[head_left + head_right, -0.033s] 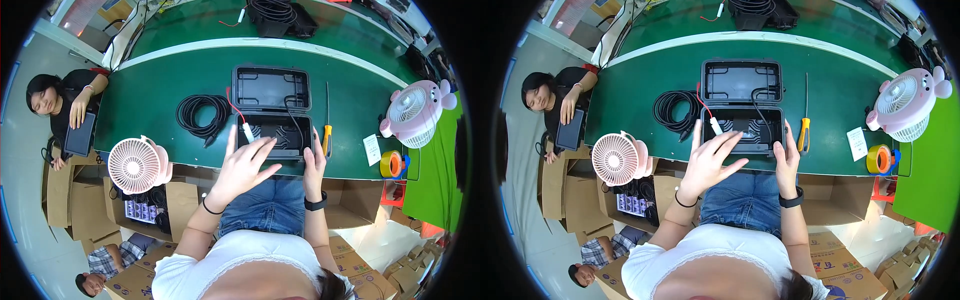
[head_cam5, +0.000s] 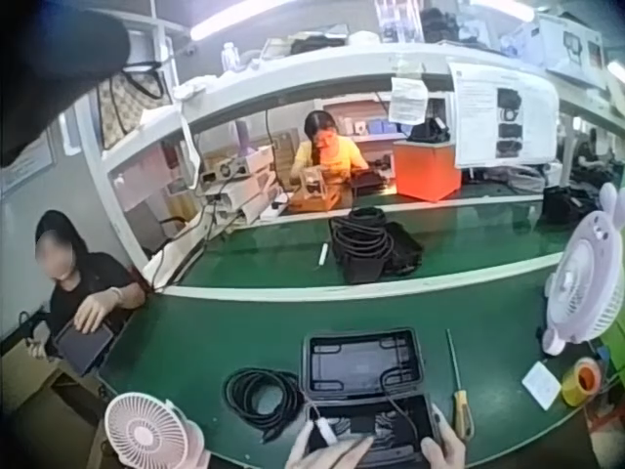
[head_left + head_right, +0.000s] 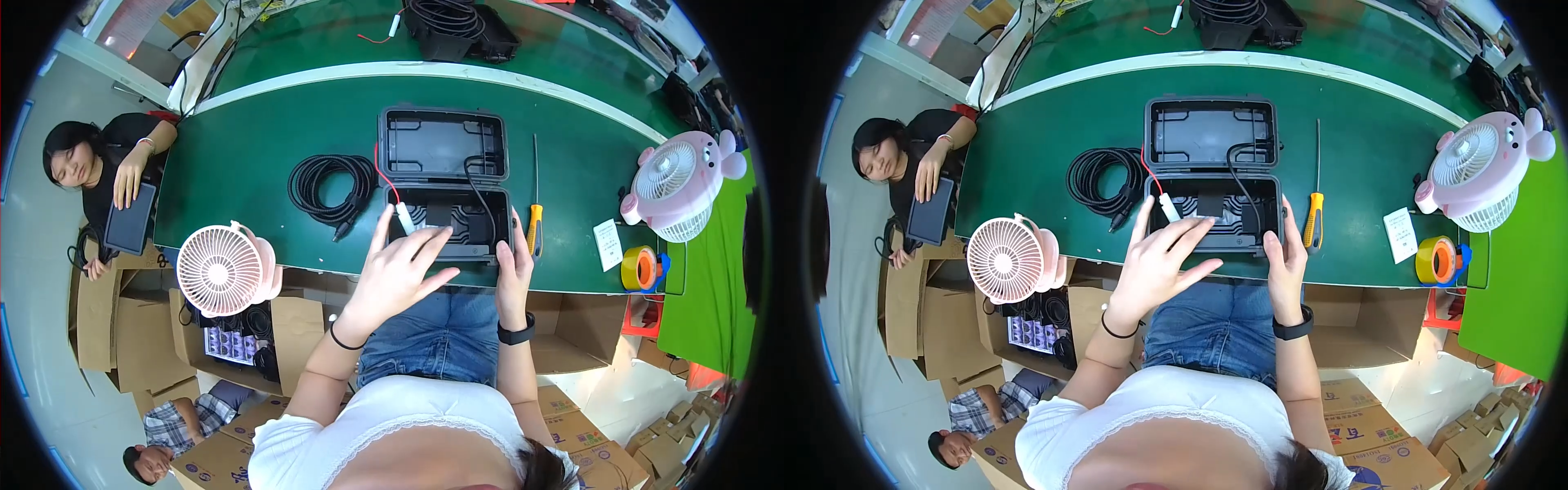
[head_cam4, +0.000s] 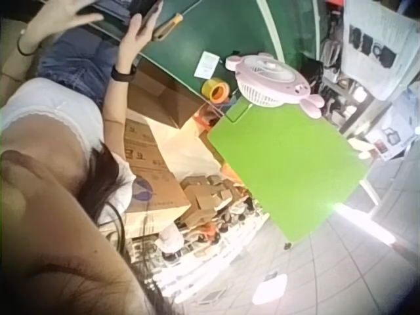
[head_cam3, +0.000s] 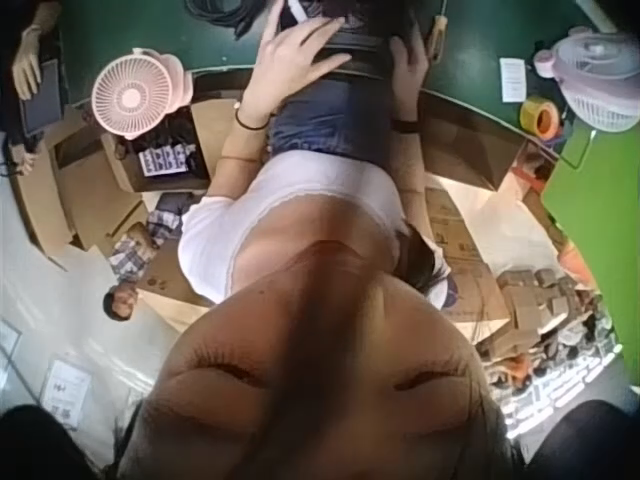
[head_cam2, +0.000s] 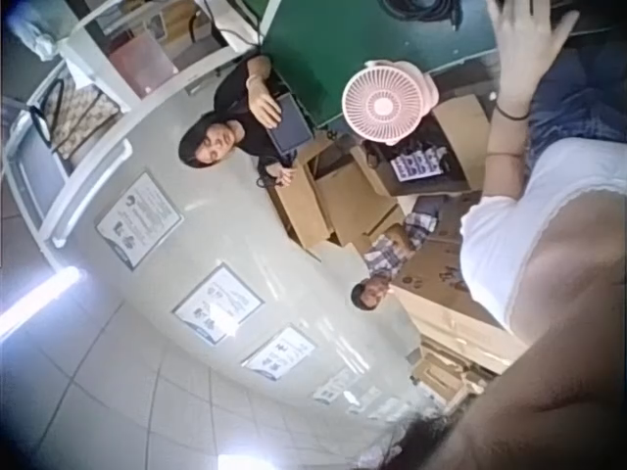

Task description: Assembling or disassembling electronic solar component boxes using a manual screwdriver.

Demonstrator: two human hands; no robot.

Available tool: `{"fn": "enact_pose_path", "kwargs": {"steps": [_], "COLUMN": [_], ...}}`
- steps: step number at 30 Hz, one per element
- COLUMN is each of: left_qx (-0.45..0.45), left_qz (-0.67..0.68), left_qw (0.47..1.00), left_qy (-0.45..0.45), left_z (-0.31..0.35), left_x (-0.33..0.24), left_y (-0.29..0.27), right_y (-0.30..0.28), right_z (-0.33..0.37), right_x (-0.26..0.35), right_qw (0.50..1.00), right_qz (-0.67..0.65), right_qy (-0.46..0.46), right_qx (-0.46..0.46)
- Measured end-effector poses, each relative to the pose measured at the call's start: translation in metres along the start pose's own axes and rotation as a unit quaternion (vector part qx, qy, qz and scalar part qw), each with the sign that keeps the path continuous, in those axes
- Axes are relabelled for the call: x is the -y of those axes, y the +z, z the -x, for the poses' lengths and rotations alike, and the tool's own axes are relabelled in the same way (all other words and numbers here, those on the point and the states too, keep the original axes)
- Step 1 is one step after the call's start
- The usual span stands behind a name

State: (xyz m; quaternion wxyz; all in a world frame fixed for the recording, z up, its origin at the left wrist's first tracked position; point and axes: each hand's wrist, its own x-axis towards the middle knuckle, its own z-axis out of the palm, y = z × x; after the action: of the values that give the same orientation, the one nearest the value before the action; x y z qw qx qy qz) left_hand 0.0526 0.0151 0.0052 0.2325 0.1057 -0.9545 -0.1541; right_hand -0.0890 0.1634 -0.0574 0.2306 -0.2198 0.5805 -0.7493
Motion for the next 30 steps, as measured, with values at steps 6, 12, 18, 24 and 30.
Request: {"fn": "enact_pose_path", "kwargs": {"steps": [6,12,18,24,30], "left_qx": [0.028,-0.009,0.001,0.002,-0.103], "left_qz": [-0.033,0.066,0.016,-0.054,-0.110], "left_qw": [0.999,0.997,0.999,0.998,0.987], "left_qy": [0.028,0.041,0.031,0.034,-0.051], "left_z": [0.009,0.033,0.033,0.027,0.021], "left_x": [0.005,0.019,0.014,0.011,0.020], "left_y": [-0.006,-0.012,-0.013,-0.014,-0.020], "right_y": [-0.004,-0.008,0.017,0.015,0.006], "right_z": [-0.014,-0.064,-0.113,-0.128,-0.101], "right_x": [0.017,0.039,0.035,0.034,0.054], "right_qw": [0.997,0.997,0.976,0.981,0.976], "right_qz": [0.040,0.016,0.199,0.103,0.090], "right_qy": [-0.029,-0.015,-0.044,-0.034,-0.125], "right_qx": [0.058,0.070,0.072,0.162,0.156]}}
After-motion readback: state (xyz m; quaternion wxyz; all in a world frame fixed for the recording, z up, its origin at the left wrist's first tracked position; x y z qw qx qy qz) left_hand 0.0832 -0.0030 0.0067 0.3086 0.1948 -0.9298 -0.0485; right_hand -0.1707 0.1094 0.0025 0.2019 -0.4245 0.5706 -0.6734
